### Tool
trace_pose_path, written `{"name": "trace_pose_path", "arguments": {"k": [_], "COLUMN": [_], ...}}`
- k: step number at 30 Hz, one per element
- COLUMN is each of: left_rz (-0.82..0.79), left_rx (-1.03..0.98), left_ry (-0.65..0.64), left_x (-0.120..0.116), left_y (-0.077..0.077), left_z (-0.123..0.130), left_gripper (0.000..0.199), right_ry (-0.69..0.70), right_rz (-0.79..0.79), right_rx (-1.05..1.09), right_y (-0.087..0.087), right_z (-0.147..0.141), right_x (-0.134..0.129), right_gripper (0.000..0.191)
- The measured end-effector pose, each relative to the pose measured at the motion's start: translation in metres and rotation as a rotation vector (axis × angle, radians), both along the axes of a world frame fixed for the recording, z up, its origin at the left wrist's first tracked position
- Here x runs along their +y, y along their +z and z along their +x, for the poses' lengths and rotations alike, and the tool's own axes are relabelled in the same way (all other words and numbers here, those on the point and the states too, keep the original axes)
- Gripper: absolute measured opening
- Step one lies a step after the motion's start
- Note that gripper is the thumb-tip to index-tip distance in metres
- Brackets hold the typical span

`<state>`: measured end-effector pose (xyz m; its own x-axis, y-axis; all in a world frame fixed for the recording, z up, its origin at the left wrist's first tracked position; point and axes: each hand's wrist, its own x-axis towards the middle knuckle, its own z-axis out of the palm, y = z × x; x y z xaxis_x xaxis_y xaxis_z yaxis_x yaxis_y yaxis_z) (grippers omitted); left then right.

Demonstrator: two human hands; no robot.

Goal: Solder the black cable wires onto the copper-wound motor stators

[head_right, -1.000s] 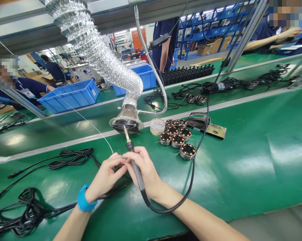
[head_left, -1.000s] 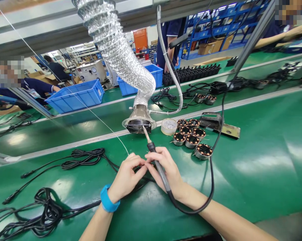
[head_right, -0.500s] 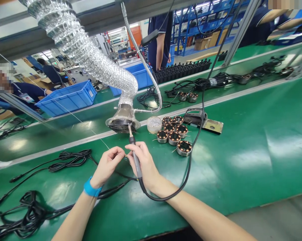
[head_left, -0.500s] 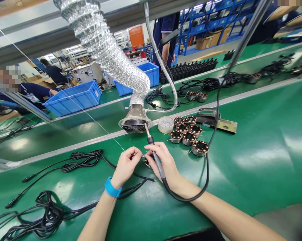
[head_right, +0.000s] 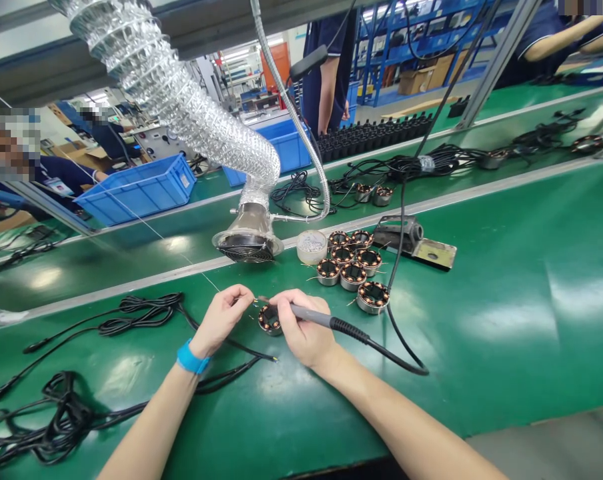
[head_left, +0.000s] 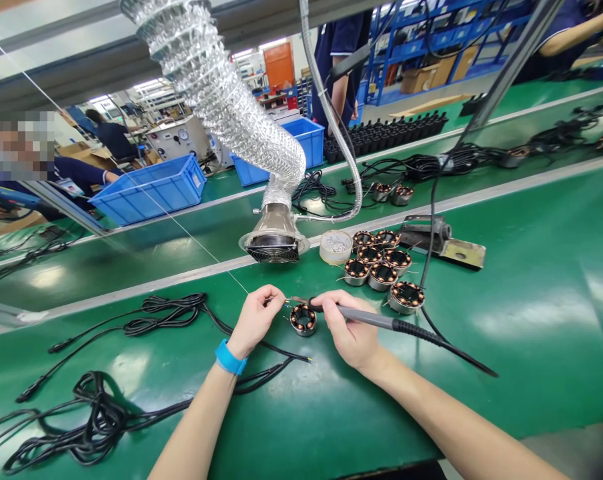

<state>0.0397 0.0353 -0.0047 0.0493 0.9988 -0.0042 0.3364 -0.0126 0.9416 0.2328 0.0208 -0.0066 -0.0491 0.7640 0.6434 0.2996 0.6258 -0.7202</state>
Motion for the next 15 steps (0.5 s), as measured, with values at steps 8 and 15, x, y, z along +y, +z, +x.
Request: {"name": "trace_pose_path", "arguments": {"k": [8, 15], "left_rz": [-0.006, -0.005], "left_rx": [-0.004, -0.007], "left_ry": [0.002, 0.006], "left_x": [0.0002, 0.0006], "left_y": [-0.0004, -0.0012], "left_z": [-0.0008, -0.0007], "left_gripper": [0.023, 0.026], "right_ry": [0.012, 0.023], "right_rz": [-0.023, -0.029], "right_rx": [-0.069, -0.058], "right_y": [-0.0009, -0.0009], "right_z": [-0.0046, -0.0044], "right_x": [0.0007, 0.0001], "right_gripper": [0.024, 0.023]}}
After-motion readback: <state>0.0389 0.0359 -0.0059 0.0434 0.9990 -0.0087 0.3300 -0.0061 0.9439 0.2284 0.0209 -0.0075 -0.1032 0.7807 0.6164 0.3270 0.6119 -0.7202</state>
